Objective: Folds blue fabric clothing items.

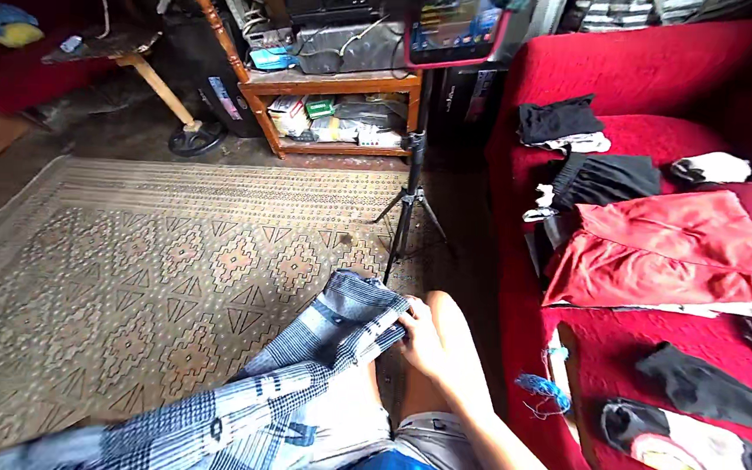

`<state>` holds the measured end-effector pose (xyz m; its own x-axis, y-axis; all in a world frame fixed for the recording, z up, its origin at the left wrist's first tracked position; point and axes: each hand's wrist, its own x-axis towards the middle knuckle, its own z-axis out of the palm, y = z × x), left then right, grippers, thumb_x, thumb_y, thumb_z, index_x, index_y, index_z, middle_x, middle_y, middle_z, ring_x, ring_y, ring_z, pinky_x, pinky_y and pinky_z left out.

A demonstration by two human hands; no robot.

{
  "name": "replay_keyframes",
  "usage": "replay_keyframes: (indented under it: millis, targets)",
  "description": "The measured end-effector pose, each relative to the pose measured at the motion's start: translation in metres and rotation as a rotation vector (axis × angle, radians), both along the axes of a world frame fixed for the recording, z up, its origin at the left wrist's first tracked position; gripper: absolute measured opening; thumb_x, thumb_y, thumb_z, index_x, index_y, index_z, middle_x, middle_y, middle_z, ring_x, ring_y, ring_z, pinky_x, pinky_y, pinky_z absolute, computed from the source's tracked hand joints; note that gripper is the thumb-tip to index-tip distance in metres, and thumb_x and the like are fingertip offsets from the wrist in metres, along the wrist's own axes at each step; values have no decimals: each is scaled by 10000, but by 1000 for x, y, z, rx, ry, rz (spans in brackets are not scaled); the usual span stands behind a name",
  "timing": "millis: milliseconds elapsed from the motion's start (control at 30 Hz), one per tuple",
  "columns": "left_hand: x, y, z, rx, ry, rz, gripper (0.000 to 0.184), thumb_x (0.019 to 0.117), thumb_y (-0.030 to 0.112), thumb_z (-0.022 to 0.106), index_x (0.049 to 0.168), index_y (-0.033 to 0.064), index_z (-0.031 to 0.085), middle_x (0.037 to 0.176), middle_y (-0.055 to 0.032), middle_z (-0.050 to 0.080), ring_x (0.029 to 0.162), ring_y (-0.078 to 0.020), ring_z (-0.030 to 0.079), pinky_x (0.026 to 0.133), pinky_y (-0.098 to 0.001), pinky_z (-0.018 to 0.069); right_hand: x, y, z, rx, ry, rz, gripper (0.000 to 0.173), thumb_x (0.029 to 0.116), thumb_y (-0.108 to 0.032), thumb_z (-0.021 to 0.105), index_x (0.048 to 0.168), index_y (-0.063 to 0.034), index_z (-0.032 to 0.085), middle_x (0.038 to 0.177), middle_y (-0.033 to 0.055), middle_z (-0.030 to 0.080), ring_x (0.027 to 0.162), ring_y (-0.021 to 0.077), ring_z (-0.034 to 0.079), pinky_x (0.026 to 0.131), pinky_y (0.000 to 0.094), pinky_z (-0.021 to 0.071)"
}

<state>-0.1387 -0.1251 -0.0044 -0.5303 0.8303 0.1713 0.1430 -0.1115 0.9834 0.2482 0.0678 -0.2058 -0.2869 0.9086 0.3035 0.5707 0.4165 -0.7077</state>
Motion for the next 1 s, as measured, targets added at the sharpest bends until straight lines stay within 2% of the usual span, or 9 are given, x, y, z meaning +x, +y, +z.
replay_keyframes:
  millis: [67, 167, 267, 367, 467, 567, 667, 800, 1000]
  targets:
    - [-17, -9, -27, -225, -183, -78, 356, 931, 57, 492, 936, 315, 737, 927, 182, 756, 889, 74, 678, 840, -160, 552, -17, 4, -12, -19, 97, 34, 358, 726, -25, 752, 1084, -37, 769, 1295, 257, 637, 1277, 458, 553, 1043, 634, 438]
    - [-18, 0, -86, -599, -377, -351, 345, 922, 128, 382, 851, 234, 702, 877, 88, 764, 821, -14, 704, 776, -229, 581, -21, 11, -33, -22, 123, 111, 278, 742, 15, 714, 1014, 0, 769, 1287, 212, 662, 1294, 412, 558, 1078, 555, 457]
    - [-6, 40, -119, -761, 6, -830, 526, 1012, 415, 403, 1274, 47, 673, 1272, -78, 695, 1184, -184, 643, 1025, -401, 513, -15, 9, -38, 22, 134, 138, 275, 736, 34, 698, 994, -18, 778, 1263, 200, 674, 1275, 388, 573, 1089, 487, 468]
    - [50, 97, -114, -611, 550, -639, 412, 1037, 343, 511, 1287, 46, 649, 1195, -124, 670, 1089, -216, 650, 955, -406, 536, -10, 7, -39, 46, 162, 115, 312, 724, 46, 700, 1015, -34, 782, 1274, 199, 667, 1271, 389, 572, 1086, 487, 472]
    - [127, 139, -104, -330, 608, -636, 370, 959, 302, 633, 1204, 28, 670, 1072, -109, 674, 949, -159, 645, 830, -321, 547, -8, 3, -43, 53, 175, 81, 346, 704, 39, 707, 1035, -32, 778, 1281, 211, 657, 1263, 393, 572, 1078, 496, 473]
    - [198, 157, -101, -429, 825, -681, 633, 855, 479, 759, 1362, 136, 599, 1313, -123, 621, 1165, -257, 621, 944, -440, 542, -4, -4, -42, 55, 205, 45, 292, 697, 16, 735, 985, -17, 758, 1290, 213, 646, 1269, 388, 569, 1079, 510, 478]
    - [232, 174, -105, -686, 959, -692, 628, 987, 357, 641, 1544, 163, 427, 1573, -188, 403, 1384, -363, 479, 1032, -529, 477, -1, -8, -30, 71, 230, -19, 226, 754, -22, 716, 974, -28, 769, 1292, 204, 648, 1267, 361, 580, 1081, 489, 487]
    - [233, 181, -126, -687, 905, -640, 397, 1017, 91, 507, 1405, 129, 580, 1422, -182, 569, 1219, -352, 626, 973, -529, 523, 6, -3, -38, 138, 310, -79, 165, 832, -109, 652, 930, -55, 774, 1243, 173, 670, 1232, 259, 606, 1072, 363, 493]
    - [190, 175, -126, -95, 533, -441, 302, 941, 70, 588, 1216, 89, 713, 1086, -84, 734, 934, -155, 706, 870, -336, 584, 18, -3, -21, 113, 409, -55, 104, 813, -104, 715, 872, -23, 746, 1234, 142, 682, 1222, 159, 625, 1042, 286, 527]
